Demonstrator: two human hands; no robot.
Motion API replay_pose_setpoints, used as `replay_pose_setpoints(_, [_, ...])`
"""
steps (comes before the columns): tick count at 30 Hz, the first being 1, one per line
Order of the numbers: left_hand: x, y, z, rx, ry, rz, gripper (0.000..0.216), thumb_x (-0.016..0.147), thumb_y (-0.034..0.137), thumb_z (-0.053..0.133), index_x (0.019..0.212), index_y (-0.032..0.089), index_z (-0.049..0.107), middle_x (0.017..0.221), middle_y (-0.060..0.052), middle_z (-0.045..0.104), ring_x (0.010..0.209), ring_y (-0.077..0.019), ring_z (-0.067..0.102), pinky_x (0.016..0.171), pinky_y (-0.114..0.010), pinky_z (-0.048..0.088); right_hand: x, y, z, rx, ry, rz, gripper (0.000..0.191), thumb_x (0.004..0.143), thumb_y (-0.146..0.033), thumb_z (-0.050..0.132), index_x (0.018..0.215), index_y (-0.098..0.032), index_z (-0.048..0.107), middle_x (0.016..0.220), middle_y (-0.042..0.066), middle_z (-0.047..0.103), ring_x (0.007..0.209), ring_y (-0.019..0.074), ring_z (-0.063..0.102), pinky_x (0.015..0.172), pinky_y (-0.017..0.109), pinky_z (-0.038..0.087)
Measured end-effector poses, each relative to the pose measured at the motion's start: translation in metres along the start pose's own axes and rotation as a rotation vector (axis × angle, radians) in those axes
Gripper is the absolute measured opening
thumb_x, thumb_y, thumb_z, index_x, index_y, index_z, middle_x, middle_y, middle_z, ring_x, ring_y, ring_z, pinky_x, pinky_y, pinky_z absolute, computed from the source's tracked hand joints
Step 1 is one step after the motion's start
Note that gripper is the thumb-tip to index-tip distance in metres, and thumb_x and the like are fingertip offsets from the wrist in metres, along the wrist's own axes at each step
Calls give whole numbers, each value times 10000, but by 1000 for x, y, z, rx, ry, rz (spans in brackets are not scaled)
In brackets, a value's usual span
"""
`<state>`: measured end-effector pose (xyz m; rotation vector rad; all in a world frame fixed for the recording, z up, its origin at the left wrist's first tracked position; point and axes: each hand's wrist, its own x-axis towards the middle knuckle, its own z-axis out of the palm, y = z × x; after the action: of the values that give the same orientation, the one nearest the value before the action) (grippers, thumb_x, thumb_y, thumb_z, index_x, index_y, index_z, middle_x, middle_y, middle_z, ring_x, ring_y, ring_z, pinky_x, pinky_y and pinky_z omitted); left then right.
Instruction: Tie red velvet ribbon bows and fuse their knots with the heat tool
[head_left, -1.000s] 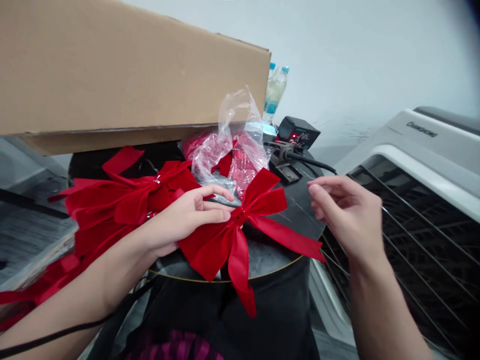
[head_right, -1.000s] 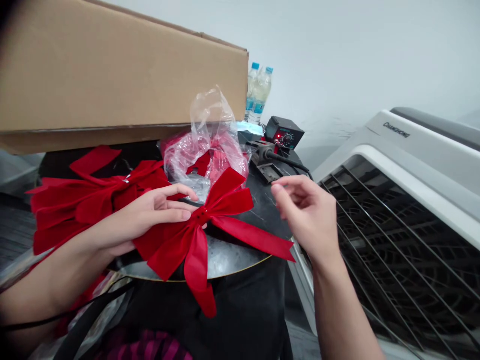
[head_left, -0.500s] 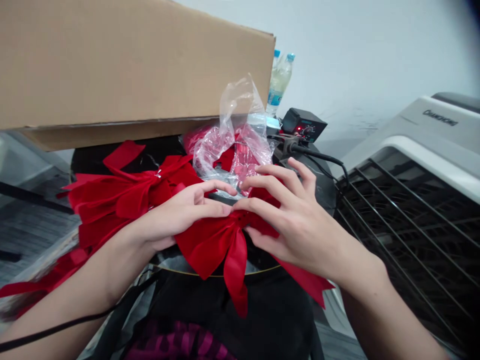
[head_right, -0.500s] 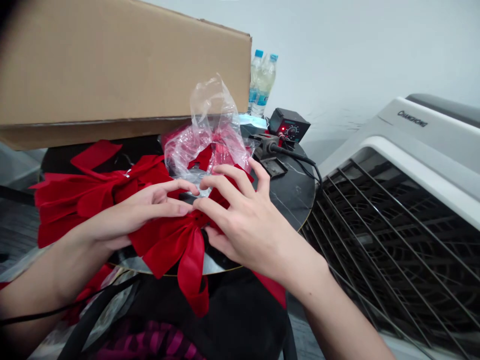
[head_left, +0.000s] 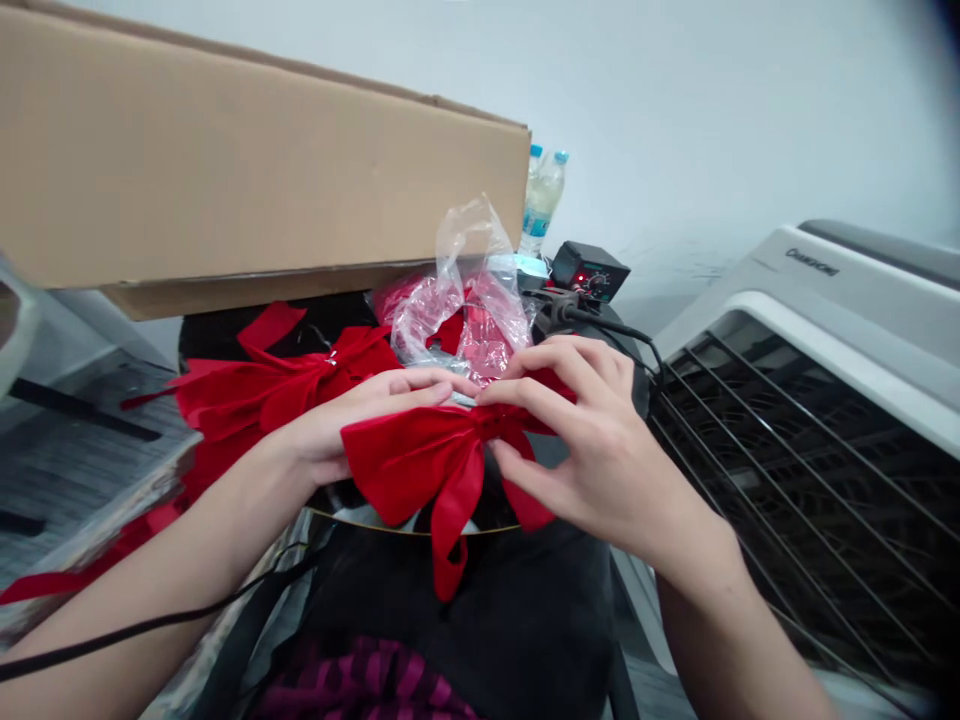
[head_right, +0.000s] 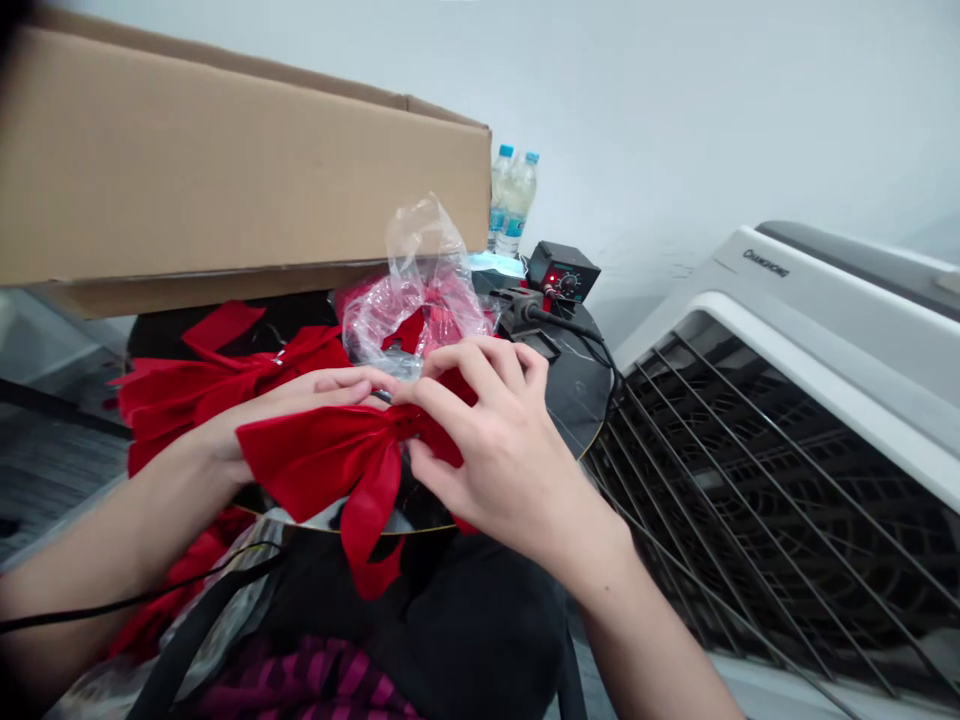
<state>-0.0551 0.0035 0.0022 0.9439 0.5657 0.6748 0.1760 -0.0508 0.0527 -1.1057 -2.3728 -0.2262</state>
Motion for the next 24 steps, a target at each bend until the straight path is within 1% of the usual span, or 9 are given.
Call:
replay_pose_setpoints(2, [-7,5,5,7,-4,-2,426,958,502,675,1212,176,776,1103,-134,819,933,-236,793,814,-270,611,1,-3,-2,-8,14,-7,296,929,-196,669,1209,-291,681,1241,79,648,1247,288,555,1105,547,357])
replay_pose_setpoints(3, [-10,7,8,9,7,-6,440,944,513,690,1208,174,784,1094,-136,821,938,-247,792,811,-276,610,1,-5,-2,-9,19,-19,324,931,-189,666,1237,-295,671,1263,78,649,1273,291,553,1122,554,351])
replay_pose_setpoints(6, [-18,12,16,38,100,-37,337,871,328,817,1181,198,801,1057,-103,833,909,-218,793,792,-240,599,-2,-13,0,-27,108,-7,349,925,-198,684,1264,-267,644,1347,102,638,1396,327,493,1188,592,318])
replay_pose_setpoints(7, [-20,13,18,44,136,-47,336,848,272,838,1176,204,804,1039,-94,837,886,-204,793,783,-227,596,-5,-17,2,-36,169,19,312,911,-212,709,1215,-257,654,1347,112,640,1410,347,482,1193,608,322])
replay_pose_setpoints(9, [-23,13,22,37,187,-54,335,839,268,846,1164,197,809,1011,-96,839,856,-199,792,768,-225,599,-11,-25,7,-46,289,81,214,873,-213,760,1063,-259,671,1289,114,659,1372,372,514,1162,620,379])
replay_pose_setpoints(12, [-26,11,24,23,187,-51,337,839,268,843,1165,192,803,1017,-96,836,877,-203,790,779,-232,604,-19,-33,16,-44,385,139,190,836,-150,783,933,-264,666,1209,103,670,1288,368,569,1086,593,469])
replay_pose_setpoints(16, [-26,7,23,22,166,-59,343,860,245,817,1195,193,767,1052,-86,824,905,-198,783,822,-250,603,-20,-34,22,-28,372,162,182,835,-139,785,941,-249,686,1246,112,665,1322,365,542,1118,601,457])
replay_pose_setpoints(21, [-23,2,21,-2,132,-36,128,877,218,796,988,165,764,945,-57,823,832,-172,780,791,-227,600,-17,-30,23,-7,324,102,163,841,-104,764,892,-233,679,1237,110,683,1325,346,551,1116,562,477])
replay_pose_setpoints(24, [-21,0,20,3,137,-21,121,875,227,803,964,163,753,868,-43,820,797,-176,787,775,-228,604,-18,-28,23,-23,308,43,176,857,-102,747,918,-247,668,1255,91,689,1321,336,562,1089,550,500])
